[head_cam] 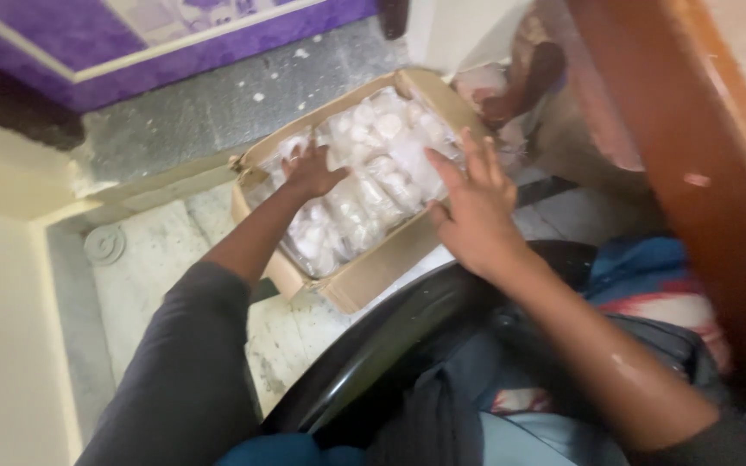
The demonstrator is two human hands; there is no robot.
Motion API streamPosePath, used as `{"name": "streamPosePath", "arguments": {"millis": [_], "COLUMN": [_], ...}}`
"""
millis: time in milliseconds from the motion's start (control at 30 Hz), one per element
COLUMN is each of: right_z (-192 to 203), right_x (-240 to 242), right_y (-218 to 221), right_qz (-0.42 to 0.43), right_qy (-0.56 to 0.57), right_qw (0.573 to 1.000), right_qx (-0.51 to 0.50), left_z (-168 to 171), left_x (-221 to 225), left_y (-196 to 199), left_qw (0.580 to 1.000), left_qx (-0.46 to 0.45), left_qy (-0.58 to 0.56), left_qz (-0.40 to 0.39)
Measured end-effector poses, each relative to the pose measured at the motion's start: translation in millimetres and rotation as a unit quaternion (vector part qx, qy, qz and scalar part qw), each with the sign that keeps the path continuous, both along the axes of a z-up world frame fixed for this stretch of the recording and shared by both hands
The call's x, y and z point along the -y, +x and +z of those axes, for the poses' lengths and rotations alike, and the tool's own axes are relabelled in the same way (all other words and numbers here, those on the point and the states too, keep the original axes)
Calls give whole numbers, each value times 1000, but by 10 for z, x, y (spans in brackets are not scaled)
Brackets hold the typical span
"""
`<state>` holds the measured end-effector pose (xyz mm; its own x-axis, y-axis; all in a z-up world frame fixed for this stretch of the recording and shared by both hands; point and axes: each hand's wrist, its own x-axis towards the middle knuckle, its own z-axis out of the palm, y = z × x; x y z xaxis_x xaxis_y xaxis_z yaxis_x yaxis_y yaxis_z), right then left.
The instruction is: The person picks up plastic bags containing small white round objects from a wooden table and places them into a cardboard box.
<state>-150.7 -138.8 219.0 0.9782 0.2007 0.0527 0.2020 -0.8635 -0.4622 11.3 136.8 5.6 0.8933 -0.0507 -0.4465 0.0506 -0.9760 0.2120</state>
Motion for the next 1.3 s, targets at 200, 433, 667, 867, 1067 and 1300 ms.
{"name": "streamPosePath", "arguments": {"millis": [200,433,667,867,1067,1300], "right_z": [136,741,1121,989,958,1583], "right_x": [72,600,1887,2077,2165,2070], "right_y": [-136,-358,-435,-256,-256,-532], "right_qz": [-24,-75,-265,-359,-302,-139], "right_qy": [13,-31,-155,-191,-204,307], "right_qw": [998,964,893,866,891,850], "right_qx": [56,252,329,291,270,406], "left_z": [1263,2999,2985,2947,2884,2814], "left_x": [952,1817,1949,1888,1927,1879], "left_y": [-578,-1714,-1847,-1759,-1743,-1708], "left_qw": [992,899,718,801,818,788], "left_qx": [42,206,86,55,32,120], "left_qy": [-61,-146,-561,-495,-499,-544], "left_qz": [-106,-359,-403,-332,-284,-263]}}
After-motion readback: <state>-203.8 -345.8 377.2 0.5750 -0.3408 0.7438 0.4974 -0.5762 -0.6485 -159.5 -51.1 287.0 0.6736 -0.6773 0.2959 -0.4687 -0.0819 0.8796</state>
